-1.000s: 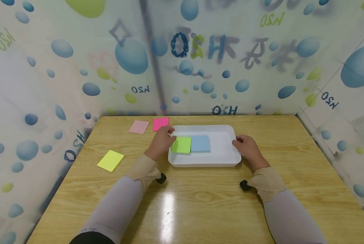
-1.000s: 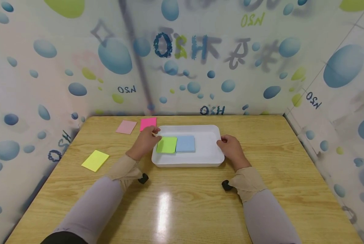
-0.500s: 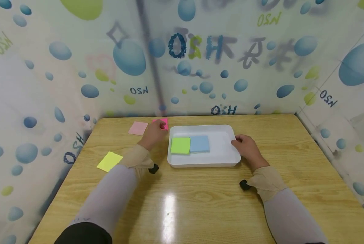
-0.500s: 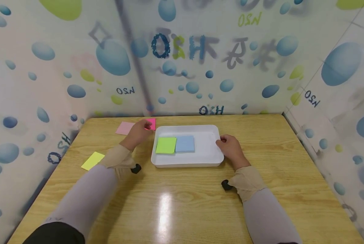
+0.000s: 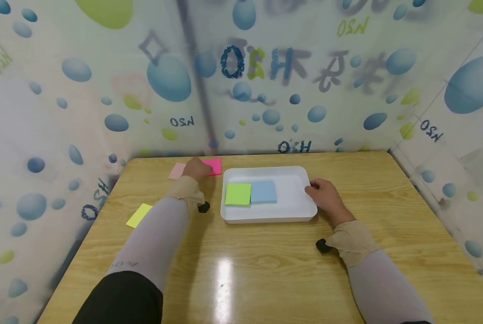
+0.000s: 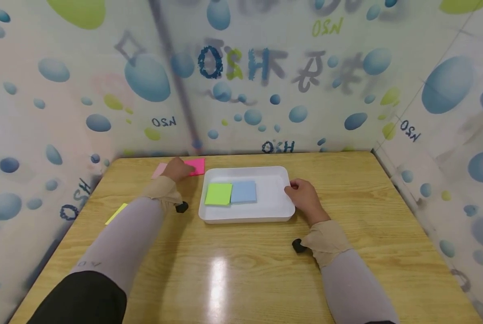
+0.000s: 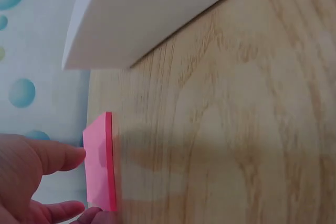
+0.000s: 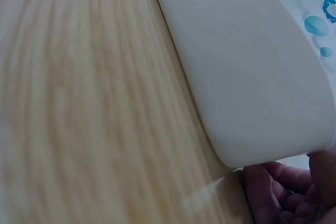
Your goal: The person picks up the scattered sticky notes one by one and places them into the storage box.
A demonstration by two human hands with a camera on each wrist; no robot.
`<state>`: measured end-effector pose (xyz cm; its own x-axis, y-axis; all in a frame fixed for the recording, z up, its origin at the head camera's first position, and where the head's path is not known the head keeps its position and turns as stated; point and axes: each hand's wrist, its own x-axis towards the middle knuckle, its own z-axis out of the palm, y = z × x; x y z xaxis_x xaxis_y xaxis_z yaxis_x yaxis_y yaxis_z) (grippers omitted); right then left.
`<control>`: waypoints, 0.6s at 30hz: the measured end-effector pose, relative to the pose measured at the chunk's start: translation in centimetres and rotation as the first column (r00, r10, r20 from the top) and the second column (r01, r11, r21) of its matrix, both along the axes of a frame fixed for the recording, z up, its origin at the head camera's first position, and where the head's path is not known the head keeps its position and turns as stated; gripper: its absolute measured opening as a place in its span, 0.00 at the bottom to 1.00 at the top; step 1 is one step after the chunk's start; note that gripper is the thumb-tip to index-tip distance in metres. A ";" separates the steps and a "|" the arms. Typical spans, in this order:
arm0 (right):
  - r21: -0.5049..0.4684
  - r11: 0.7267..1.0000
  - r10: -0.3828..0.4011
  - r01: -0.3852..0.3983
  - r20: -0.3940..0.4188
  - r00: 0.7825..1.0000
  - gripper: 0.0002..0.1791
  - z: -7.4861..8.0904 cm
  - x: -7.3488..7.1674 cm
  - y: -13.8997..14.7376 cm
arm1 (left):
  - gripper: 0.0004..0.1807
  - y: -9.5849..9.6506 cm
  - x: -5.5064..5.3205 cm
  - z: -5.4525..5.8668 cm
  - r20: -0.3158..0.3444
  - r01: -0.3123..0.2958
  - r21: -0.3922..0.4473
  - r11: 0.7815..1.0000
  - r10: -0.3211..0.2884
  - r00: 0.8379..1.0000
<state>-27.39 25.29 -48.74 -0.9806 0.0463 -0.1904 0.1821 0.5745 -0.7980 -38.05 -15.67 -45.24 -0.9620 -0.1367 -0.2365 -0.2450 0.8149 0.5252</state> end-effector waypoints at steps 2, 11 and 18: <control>-0.002 1.000 0.001 -0.001 -0.005 1.000 0.27 -0.2 0.0 0.0 | 0.27 -0.1 -0.1 -0.1 0.029 -0.027 -0.016 1.000 0.028 0.999; -0.002 1.000 -0.009 0.009 -0.006 1.000 0.26 0.0 0.0 -0.1 | 0.46 1.0 -0.8 0.5 0.107 -0.054 -0.090 0.994 0.064 0.992; 0.004 1.000 -0.019 0.019 0.002 1.000 0.26 -0.1 -0.2 -0.2 | 0.53 1.3 -2.7 -0.7 0.135 -0.042 -0.177 0.983 0.067 0.989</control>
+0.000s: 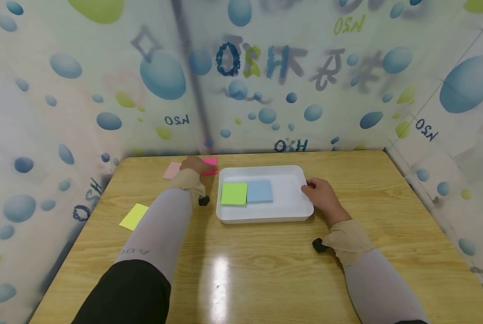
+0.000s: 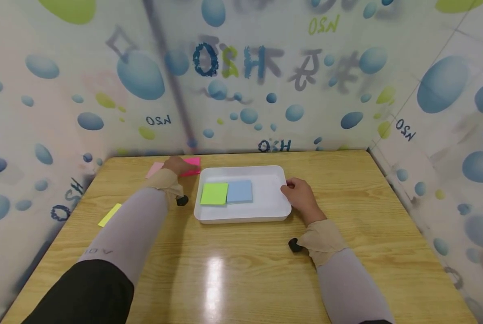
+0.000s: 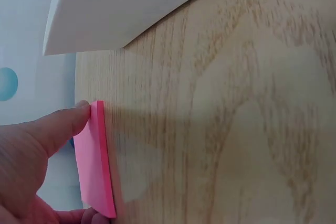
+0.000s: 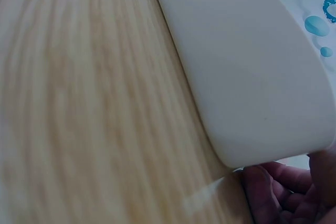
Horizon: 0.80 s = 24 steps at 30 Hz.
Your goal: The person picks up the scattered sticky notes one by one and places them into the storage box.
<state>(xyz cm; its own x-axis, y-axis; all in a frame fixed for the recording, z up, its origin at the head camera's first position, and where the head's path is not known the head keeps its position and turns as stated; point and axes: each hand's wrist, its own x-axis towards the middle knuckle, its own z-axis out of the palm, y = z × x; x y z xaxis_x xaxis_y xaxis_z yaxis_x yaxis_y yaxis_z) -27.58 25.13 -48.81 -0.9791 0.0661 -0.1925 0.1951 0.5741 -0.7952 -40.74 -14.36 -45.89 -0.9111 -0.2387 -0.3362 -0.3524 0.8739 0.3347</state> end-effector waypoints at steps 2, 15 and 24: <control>0.001 1.000 -0.002 0.002 0.001 1.000 0.26 -0.1 0.0 0.0 | 0.53 0.0 -0.3 -0.2 0.002 0.020 -0.017 1.000 -0.020 1.000; -0.015 1.000 -0.001 0.001 0.020 1.000 0.26 -0.1 -0.2 0.2 | 0.49 -0.4 0.6 1.3 0.087 -0.004 0.131 0.991 -0.008 0.996; -0.019 1.000 0.004 -0.004 0.013 1.000 0.26 -0.3 -0.2 0.3 | 0.49 -0.4 -0.1 0.8 0.075 0.021 0.106 0.994 -0.029 0.997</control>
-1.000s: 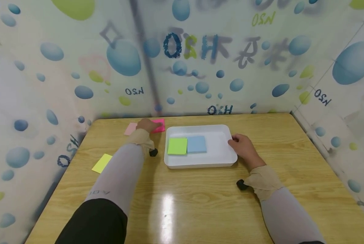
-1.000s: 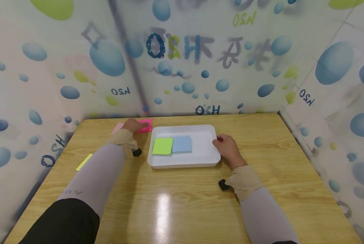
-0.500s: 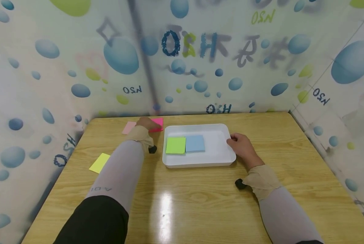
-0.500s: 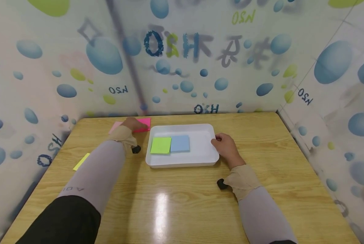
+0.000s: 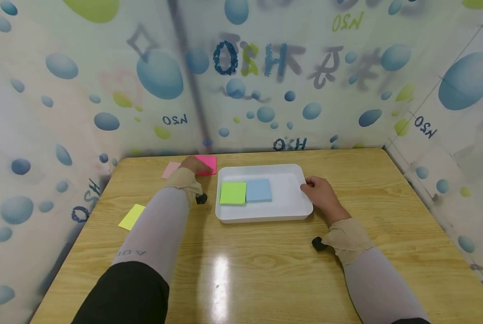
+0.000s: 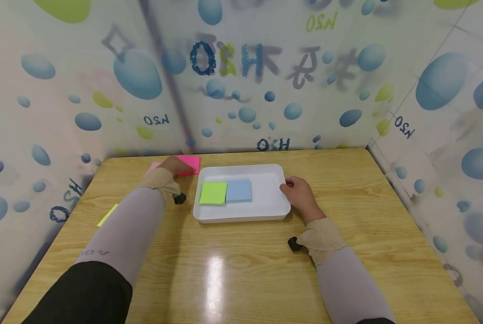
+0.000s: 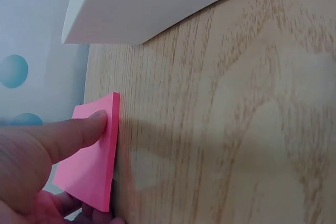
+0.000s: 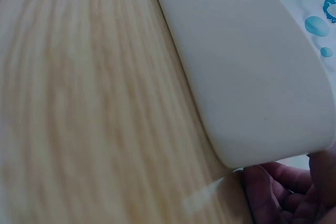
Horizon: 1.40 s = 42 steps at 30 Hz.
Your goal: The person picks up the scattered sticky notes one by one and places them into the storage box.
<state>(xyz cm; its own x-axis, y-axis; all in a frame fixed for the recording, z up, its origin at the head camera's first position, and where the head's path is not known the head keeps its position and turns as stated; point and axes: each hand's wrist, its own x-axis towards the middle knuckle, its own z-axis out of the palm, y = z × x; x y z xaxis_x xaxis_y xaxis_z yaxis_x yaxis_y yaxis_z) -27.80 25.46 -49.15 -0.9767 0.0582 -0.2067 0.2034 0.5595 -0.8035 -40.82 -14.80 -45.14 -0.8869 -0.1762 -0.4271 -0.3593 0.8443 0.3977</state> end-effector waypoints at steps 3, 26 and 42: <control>0.004 1.000 -0.002 0.002 -0.002 1.000 0.25 -0.1 0.0 0.0 | 0.47 0.0 0.1 -0.1 -0.039 -0.016 0.011 1.000 0.016 0.999; 0.027 1.000 0.003 -0.003 -0.007 1.000 0.26 0.2 0.3 -0.1 | 0.14 -0.4 1.5 1.1 -0.349 -0.056 0.229 0.972 0.135 0.927; 0.010 1.000 0.005 -0.005 -0.002 1.000 0.26 0.5 0.4 -0.3 | 0.19 2.2 2.9 3.5 -0.416 -0.004 0.455 0.890 0.217 0.883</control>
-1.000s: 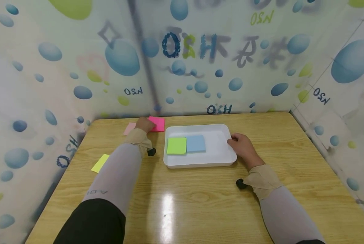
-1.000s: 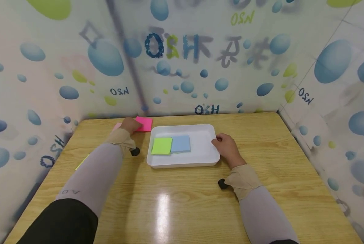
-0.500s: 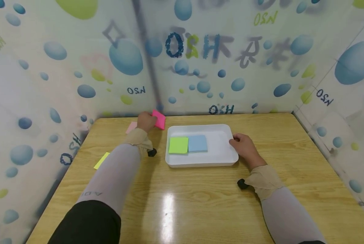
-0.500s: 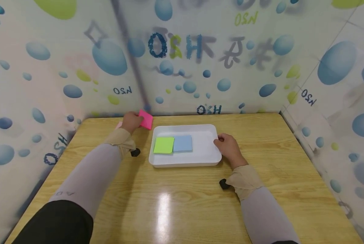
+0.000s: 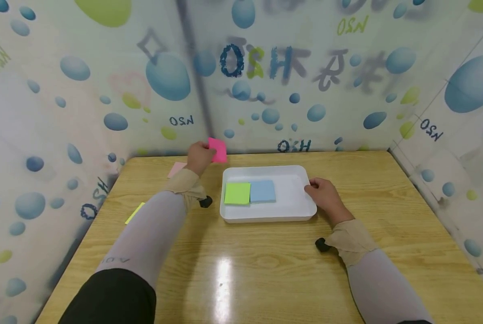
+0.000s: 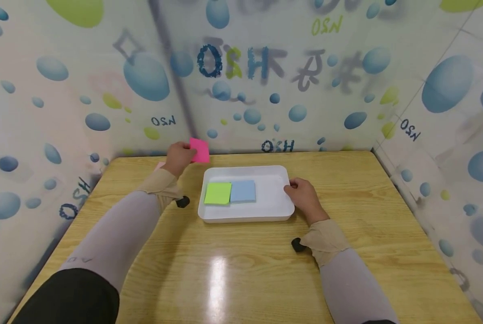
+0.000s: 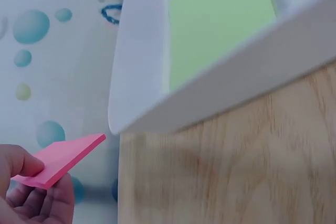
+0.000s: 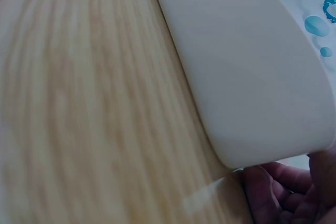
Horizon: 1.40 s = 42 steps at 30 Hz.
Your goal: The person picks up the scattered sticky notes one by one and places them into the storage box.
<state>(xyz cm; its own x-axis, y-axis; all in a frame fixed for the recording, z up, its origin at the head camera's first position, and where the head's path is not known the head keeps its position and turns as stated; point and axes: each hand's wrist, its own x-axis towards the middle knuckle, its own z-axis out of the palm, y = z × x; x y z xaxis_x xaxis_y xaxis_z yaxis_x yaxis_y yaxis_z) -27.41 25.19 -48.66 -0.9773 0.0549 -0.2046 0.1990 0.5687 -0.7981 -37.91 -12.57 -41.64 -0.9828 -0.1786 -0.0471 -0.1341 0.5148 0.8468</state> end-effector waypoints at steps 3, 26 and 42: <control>0.006 1.000 -0.002 0.002 0.000 1.000 0.26 0.1 0.0 0.0 | 0.18 0.9 0.1 0.3 -0.011 0.021 0.099 0.995 -0.020 1.000; 0.018 1.000 -0.007 0.007 0.001 1.000 0.27 0.3 0.0 0.0 | 0.16 8.9 4.5 -0.2 0.041 0.216 0.303 0.928 -0.239 0.970; 0.018 1.000 -0.012 0.013 -0.020 1.000 0.24 -0.1 0.0 -0.1 | 0.16 13.8 6.4 -3.3 0.194 0.242 0.311 0.919 -0.311 0.930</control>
<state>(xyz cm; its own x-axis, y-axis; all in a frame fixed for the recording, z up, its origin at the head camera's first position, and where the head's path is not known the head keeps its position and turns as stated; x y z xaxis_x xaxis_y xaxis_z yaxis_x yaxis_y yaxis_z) -27.41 25.04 -48.74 -0.9804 0.0709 -0.1840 0.1905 0.5810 -0.7913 -31.53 1.19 -44.96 -0.9447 0.1528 -0.2903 -0.2331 0.3099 0.9217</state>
